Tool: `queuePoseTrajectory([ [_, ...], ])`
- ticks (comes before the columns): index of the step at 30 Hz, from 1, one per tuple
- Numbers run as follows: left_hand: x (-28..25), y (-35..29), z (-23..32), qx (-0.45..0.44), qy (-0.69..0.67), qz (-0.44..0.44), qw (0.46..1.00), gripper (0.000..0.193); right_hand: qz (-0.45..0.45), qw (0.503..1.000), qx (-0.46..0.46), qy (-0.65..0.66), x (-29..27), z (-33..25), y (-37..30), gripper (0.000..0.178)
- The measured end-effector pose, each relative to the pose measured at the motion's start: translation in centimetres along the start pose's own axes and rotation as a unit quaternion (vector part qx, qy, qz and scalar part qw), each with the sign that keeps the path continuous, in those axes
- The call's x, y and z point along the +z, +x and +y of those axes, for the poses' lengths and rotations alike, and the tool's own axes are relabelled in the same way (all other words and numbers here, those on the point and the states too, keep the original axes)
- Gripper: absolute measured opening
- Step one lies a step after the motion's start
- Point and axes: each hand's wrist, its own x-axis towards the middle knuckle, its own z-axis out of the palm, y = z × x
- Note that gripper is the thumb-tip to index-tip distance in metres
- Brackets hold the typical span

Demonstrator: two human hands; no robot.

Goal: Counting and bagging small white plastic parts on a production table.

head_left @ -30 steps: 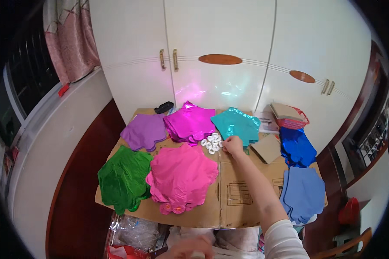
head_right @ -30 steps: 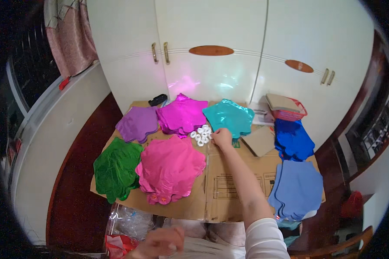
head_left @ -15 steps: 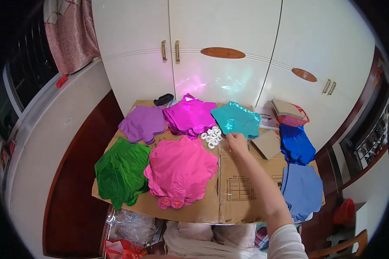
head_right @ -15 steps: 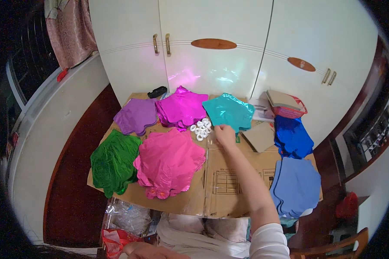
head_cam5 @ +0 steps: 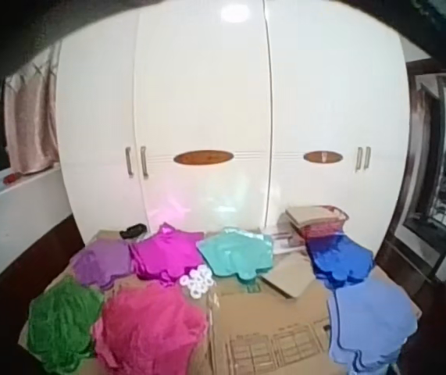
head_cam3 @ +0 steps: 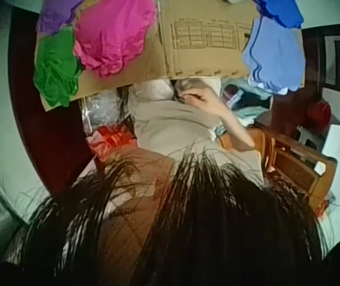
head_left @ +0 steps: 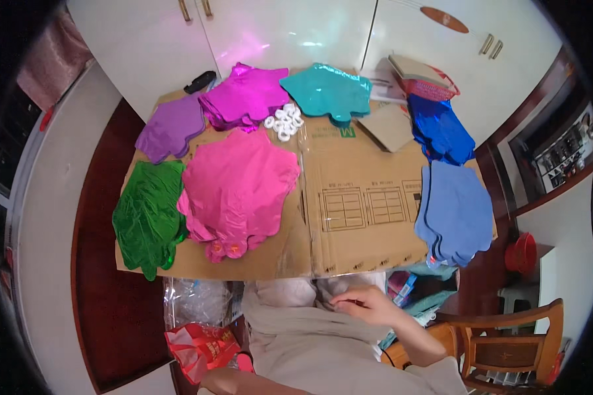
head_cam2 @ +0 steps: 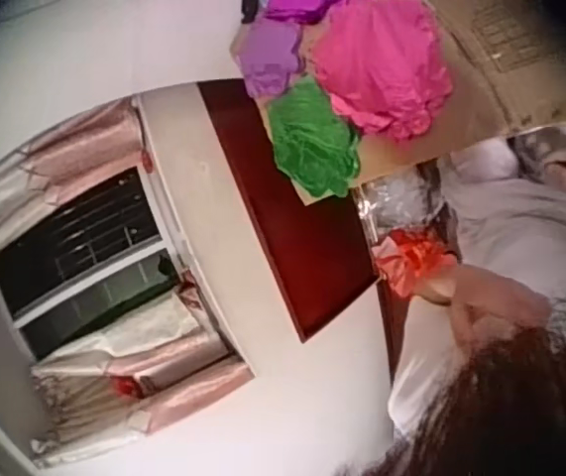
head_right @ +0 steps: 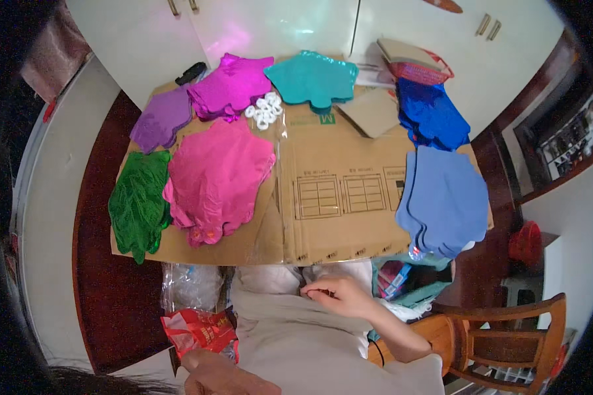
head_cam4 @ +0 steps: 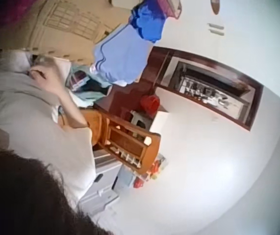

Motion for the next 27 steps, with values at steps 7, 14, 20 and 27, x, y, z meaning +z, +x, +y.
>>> queuePoseTrajectory([
  [7, 0.7, 0.0, -0.4, -0.002, -0.032, -0.011, 0.999, 0.021, 0.032, 0.977, 0.048, -0.206, 5.3, 6.1, -1.1, 0.016],
  [14, 0.7, 0.0, -0.5, -0.004, -0.053, -0.020, 0.998, 0.022, 0.012, 0.965, 0.023, -0.261, 6.3, 7.4, -0.5, 0.012],
  [20, 0.6, 0.1, -0.6, -0.003, -0.072, -0.033, 0.997, 0.022, -0.015, 0.963, 0.003, -0.270, 7.0, 6.8, 0.1, 0.012],
  [27, 0.7, -0.1, -0.5, 0.007, -0.117, -0.085, 0.989, 0.023, 0.017, 0.983, 0.020, -0.181, 7.3, 7.6, 0.0, 0.010],
])
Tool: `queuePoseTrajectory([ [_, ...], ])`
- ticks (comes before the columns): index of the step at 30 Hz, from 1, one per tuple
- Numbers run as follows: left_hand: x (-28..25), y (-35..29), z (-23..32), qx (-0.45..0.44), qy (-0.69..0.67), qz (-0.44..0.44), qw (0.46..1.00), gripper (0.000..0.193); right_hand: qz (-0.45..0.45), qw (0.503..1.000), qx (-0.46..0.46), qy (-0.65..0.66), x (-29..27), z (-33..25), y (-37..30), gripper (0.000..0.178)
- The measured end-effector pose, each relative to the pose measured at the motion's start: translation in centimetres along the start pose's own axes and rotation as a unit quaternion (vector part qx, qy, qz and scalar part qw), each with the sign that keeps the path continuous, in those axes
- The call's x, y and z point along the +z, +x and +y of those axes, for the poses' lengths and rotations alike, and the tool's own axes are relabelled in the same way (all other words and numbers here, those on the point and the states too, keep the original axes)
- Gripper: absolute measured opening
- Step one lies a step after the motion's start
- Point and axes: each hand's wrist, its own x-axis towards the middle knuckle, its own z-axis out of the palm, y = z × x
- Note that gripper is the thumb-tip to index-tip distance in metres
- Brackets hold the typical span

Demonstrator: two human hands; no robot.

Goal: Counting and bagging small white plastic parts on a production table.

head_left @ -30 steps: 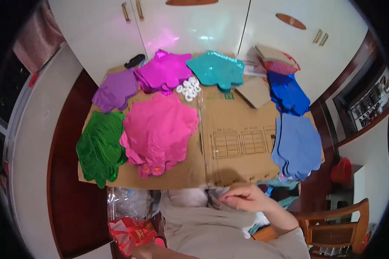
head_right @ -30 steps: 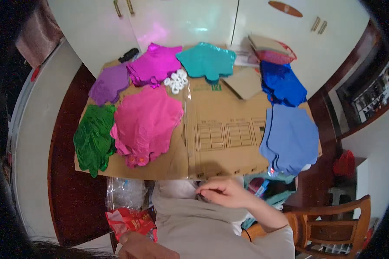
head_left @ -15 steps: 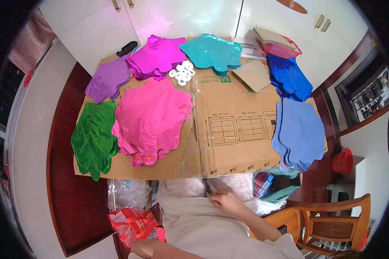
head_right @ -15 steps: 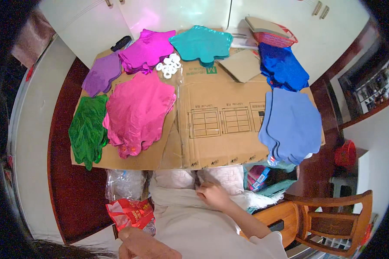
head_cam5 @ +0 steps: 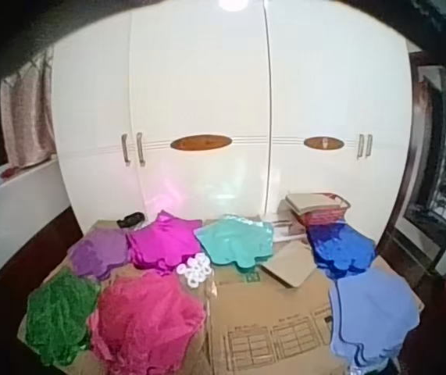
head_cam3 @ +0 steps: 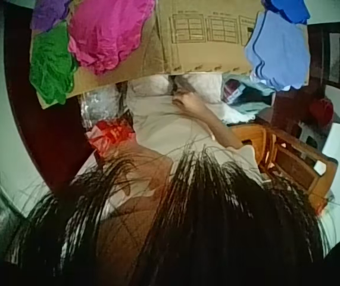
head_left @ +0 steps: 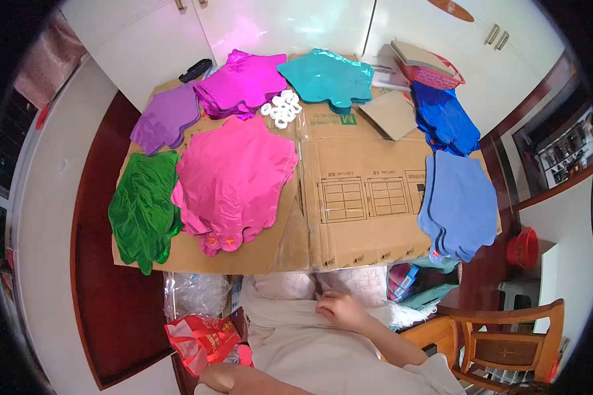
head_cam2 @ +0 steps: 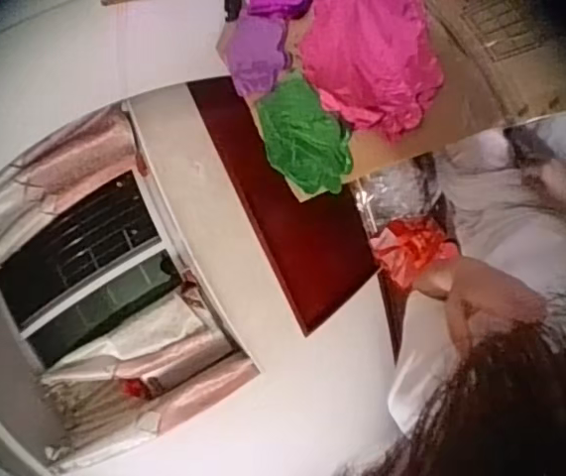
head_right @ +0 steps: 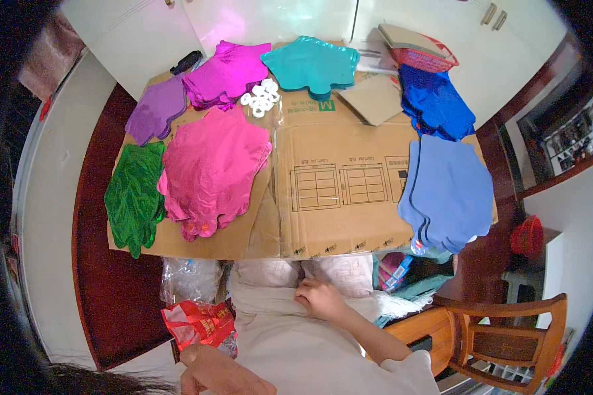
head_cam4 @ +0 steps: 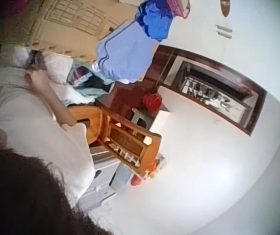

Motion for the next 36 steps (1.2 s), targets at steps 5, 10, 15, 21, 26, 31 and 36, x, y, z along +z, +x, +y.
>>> queuePoseTrajectory([
  [5, 0.2, -0.5, -0.2, -0.004, -0.095, -0.148, 0.984, 0.024, -0.009, 0.983, 0.053, 0.173, -2.2, -1.2, -0.5, 0.011],
  [10, -1.8, -1.3, -6.1, -0.091, 0.448, 0.096, 0.884, 0.027, -0.057, 0.954, 0.038, 0.291, -5.7, -2.6, -1.1, 0.008],
  [15, -3.9, -3.3, -8.5, -0.283, 0.378, 0.030, 0.881, 0.021, 0.041, 0.935, 0.007, 0.353, -9.8, -3.5, -1.8, 0.006],
  [21, -8.5, -9.2, -0.8, -0.314, 0.357, 0.303, 0.826, 0.010, 0.378, 0.837, 0.008, 0.397, -18.3, -2.9, -5.5, 0.023],
  [26, -9.1, -9.5, 7.0, -0.077, 0.315, 0.424, 0.846, 0.009, 0.400, 0.861, -0.041, 0.311, -22.3, -4.0, -7.1, 0.019],
  [31, -8.1, -1.9, 13.4, 0.126, 0.212, 0.327, 0.912, 0.028, 0.406, 0.870, -0.139, 0.243, -26.2, -9.6, -4.2, 0.015],
  [36, -4.0, 7.7, 17.9, 0.153, 0.223, 0.233, 0.934, 0.018, 0.285, 0.929, -0.157, 0.177, -29.1, -15.2, 0.0, 0.012],
])
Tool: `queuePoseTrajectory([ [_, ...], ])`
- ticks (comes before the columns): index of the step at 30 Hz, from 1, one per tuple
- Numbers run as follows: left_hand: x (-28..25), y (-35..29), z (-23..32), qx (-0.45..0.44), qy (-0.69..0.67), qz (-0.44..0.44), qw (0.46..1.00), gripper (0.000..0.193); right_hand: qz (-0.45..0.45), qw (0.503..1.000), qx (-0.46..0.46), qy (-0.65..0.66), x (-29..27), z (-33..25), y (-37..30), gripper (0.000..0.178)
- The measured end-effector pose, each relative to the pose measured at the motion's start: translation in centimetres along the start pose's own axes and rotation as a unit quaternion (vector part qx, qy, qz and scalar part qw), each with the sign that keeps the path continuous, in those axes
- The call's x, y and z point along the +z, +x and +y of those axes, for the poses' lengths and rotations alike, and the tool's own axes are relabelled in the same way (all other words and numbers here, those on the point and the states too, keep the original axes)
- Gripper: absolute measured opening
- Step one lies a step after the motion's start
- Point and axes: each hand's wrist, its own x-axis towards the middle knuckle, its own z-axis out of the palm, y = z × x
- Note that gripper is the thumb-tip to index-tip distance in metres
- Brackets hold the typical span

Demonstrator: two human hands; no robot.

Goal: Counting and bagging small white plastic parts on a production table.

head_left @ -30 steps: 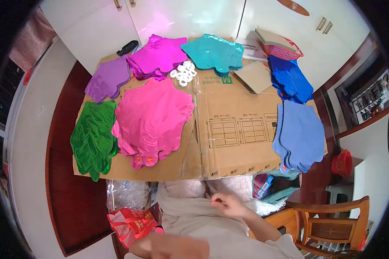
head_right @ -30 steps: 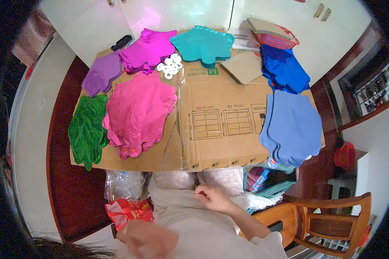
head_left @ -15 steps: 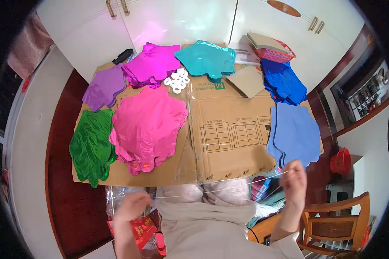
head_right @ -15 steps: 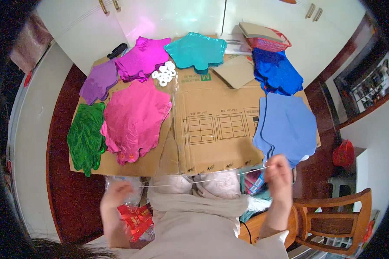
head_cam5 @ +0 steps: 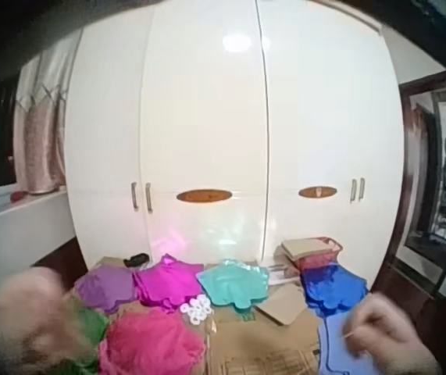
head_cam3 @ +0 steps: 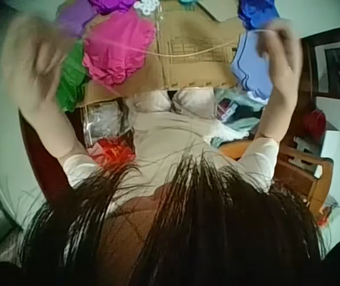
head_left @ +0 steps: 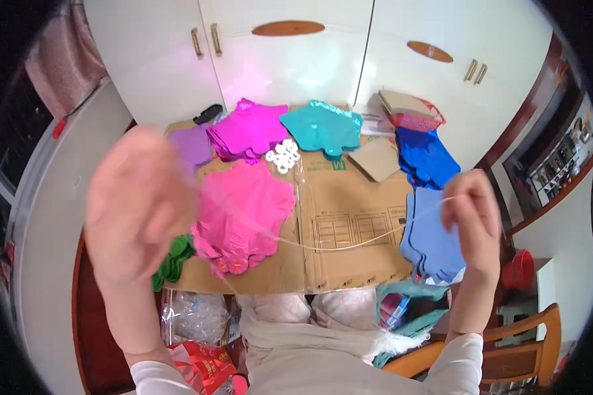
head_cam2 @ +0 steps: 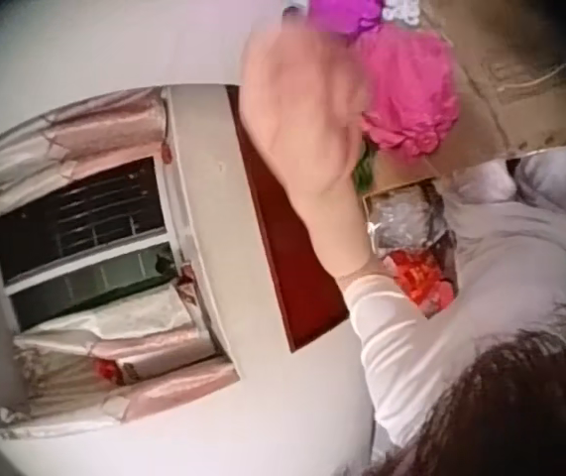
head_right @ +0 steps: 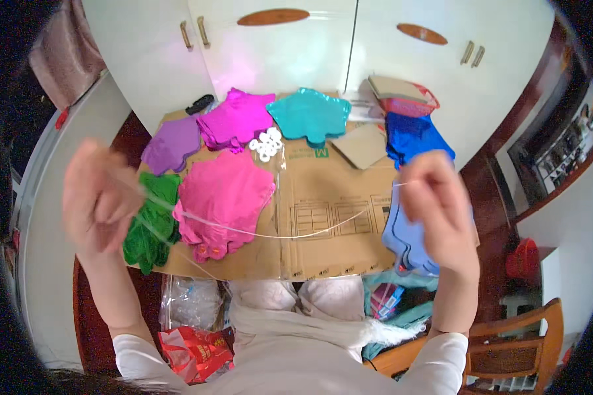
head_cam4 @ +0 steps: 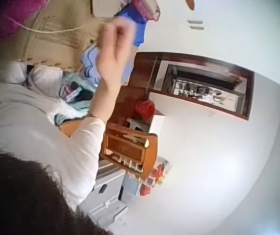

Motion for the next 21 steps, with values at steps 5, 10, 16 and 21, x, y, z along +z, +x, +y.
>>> queuePoseTrajectory([
  [5, 5.3, 4.6, 1.0, -0.021, 0.186, -0.225, 0.956, 0.011, -0.184, 0.977, -0.105, 0.034, 4.7, -0.5, 4.4, 0.021],
  [10, 6.7, 5.5, -1.3, 0.114, 0.321, -0.238, 0.909, 0.013, -0.241, 0.883, 0.043, 0.399, 8.6, 0.8, 4.1, 0.024],
  [16, 4.3, 3.8, -2.2, -0.152, 0.146, -0.237, 0.948, 0.015, -0.319, 0.902, 0.176, 0.231, 6.9, 0.1, 3.3, 0.034],
  [21, 1.6, 1.1, -4.7, -0.253, 0.098, -0.207, 0.940, 0.015, -0.199, 0.959, 0.044, 0.195, 5.5, 2.2, 2.8, 0.031],
])
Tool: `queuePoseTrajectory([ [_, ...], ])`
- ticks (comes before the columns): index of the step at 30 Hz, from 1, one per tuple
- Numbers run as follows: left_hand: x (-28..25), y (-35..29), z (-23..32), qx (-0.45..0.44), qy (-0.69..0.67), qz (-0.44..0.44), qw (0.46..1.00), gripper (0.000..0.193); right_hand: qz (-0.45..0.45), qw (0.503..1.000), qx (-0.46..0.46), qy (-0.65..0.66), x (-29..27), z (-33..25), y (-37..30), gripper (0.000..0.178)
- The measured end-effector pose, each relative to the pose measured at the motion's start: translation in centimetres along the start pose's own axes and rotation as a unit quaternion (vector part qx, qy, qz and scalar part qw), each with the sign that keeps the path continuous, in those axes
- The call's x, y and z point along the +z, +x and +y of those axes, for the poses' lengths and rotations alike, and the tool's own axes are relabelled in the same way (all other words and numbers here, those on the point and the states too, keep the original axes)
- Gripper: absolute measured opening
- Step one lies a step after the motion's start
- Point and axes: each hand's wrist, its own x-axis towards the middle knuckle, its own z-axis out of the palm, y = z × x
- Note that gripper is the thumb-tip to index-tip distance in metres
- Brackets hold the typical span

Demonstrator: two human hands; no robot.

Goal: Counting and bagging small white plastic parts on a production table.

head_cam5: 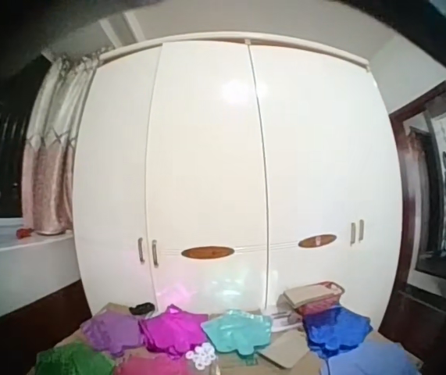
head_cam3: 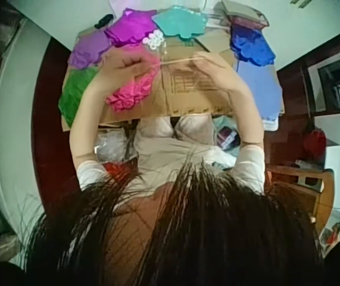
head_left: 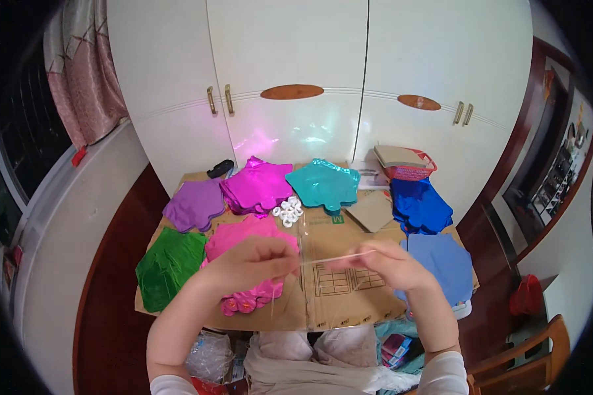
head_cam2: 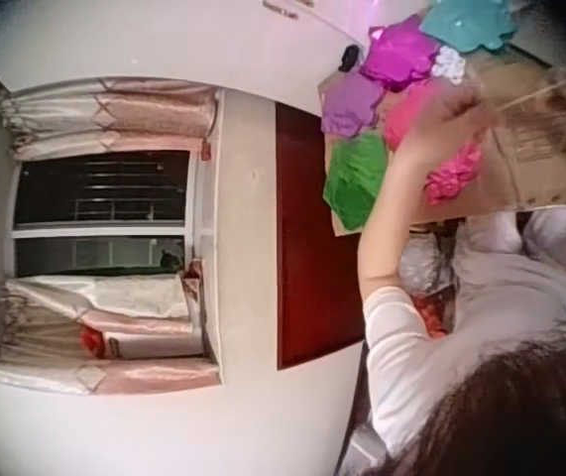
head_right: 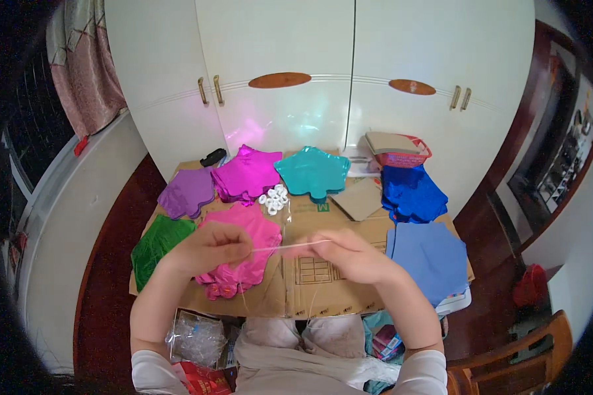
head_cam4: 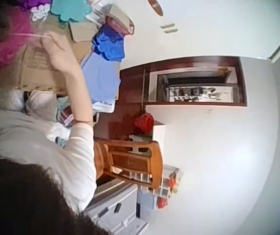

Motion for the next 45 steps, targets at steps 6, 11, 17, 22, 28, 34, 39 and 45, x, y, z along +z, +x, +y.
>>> queuePoseTrajectory([
  [6, -3.1, -2.8, -2.8, -0.042, 0.022, 0.016, 0.999, 0.010, 0.158, 0.942, 0.024, 0.295, -7.6, -0.5, -4.4, 0.033],
  [11, -3.9, -5.6, -0.9, -0.038, 0.059, 0.024, 0.997, 0.006, 0.088, 0.956, 0.140, -0.243, -11.1, 2.0, -7.8, 0.036],
  [17, 0.1, -4.1, 1.9, -0.002, 0.239, 0.022, 0.971, 0.010, -0.270, 0.938, -0.026, -0.217, -1.3, 2.7, -2.9, 0.106],
  [22, 2.7, -2.4, 1.5, 0.064, 0.166, -0.044, 0.983, 0.009, -0.190, 0.979, 0.028, 0.069, 7.2, 4.7, -0.8, 0.050],
  [28, 2.1, -5.6, -4.7, 0.088, -0.017, 0.068, 0.994, 0.008, -0.098, 0.941, 0.146, 0.290, 5.4, 9.5, -3.2, 0.023],
  [34, 6.2, -9.4, -12.0, 0.053, -0.362, 0.140, 0.920, 0.019, -0.029, 0.943, 0.194, 0.270, 3.1, 12.7, -5.5, 0.027],
  [39, 8.8, -7.6, -13.9, 0.132, -0.633, 0.299, 0.702, 0.015, -0.005, 0.946, 0.283, 0.159, 7.5, 16.5, -7.2, 0.022],
  [45, 7.3, -7.1, -17.0, 0.084, 0.104, 0.474, 0.870, 0.009, -0.055, 0.989, 0.057, -0.123, 10.1, 15.8, -10.2, 0.017],
])
